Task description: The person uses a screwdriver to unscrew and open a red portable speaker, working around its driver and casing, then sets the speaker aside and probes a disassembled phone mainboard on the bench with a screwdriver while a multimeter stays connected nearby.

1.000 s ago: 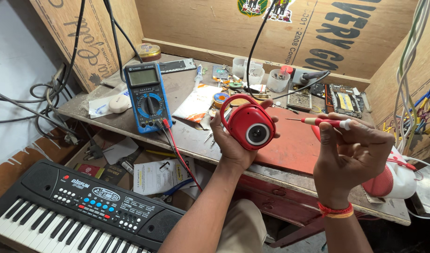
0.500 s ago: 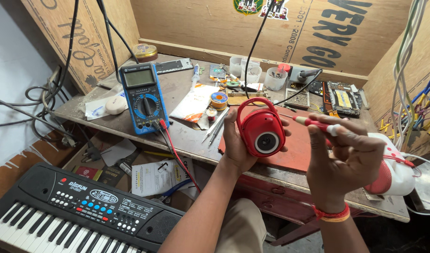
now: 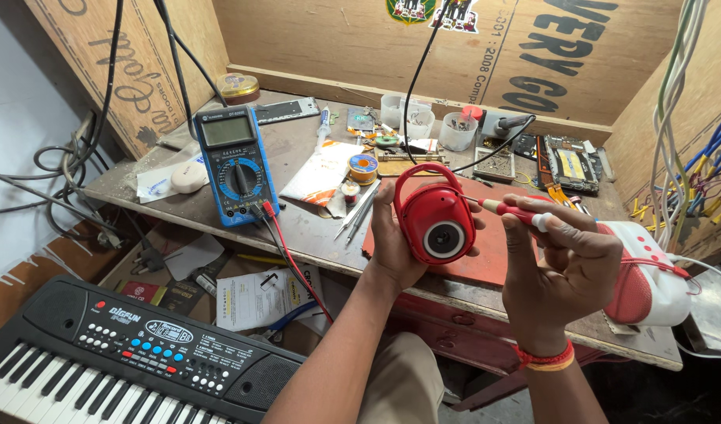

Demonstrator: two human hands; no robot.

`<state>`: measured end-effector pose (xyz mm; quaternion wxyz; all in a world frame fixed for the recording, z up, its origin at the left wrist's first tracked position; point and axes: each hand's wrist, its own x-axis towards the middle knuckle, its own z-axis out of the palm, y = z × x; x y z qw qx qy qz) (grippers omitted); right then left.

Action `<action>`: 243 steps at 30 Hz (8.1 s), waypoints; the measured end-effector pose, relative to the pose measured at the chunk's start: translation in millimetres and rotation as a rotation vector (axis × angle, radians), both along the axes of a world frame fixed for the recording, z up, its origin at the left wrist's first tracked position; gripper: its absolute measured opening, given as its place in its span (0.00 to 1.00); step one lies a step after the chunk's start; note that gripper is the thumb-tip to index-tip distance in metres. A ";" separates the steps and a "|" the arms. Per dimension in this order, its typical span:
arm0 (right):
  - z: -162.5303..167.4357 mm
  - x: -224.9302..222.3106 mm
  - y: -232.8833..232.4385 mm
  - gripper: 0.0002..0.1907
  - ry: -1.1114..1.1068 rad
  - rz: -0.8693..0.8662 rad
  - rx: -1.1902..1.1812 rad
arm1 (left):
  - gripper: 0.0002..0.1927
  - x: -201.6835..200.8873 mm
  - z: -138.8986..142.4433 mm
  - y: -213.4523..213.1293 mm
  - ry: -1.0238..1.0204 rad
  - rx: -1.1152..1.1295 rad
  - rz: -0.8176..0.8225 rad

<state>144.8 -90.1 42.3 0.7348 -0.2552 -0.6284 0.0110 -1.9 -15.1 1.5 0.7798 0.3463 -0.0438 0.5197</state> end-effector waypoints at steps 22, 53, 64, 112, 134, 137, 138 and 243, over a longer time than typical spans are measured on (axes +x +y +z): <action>13.0 -0.5 0.4 0.16 -0.268 -0.109 0.117 | 0.50 -0.2 1.8 -3.1 0.027 0.007 0.056; -14.7 27.9 12.1 0.23 0.245 -0.046 -0.090 | 0.39 7.0 5.0 -3.6 0.340 0.145 0.326; -9.9 24.6 6.2 0.22 0.229 -0.024 -0.071 | 0.34 6.2 9.8 -7.9 0.362 0.134 0.326; 38.1 27.4 0.1 0.10 -0.387 0.092 -0.047 | 0.54 1.3 -2.6 -0.3 0.112 0.036 -0.026; 58.9 30.5 5.4 0.06 -0.457 0.143 -0.079 | 0.53 5.0 -9.0 7.9 0.155 0.027 -0.018; 59.2 27.3 7.7 0.07 -0.520 0.071 -0.033 | 0.54 5.8 -12.1 9.2 0.174 0.036 -0.029; 59.1 27.1 8.3 0.08 -0.549 0.038 -0.021 | 0.54 6.5 -13.2 8.8 0.180 0.035 -0.034; 76.3 58.1 -5.7 0.15 -1.468 -0.593 -0.076 | 0.46 8.2 4.9 -3.2 0.394 0.154 0.350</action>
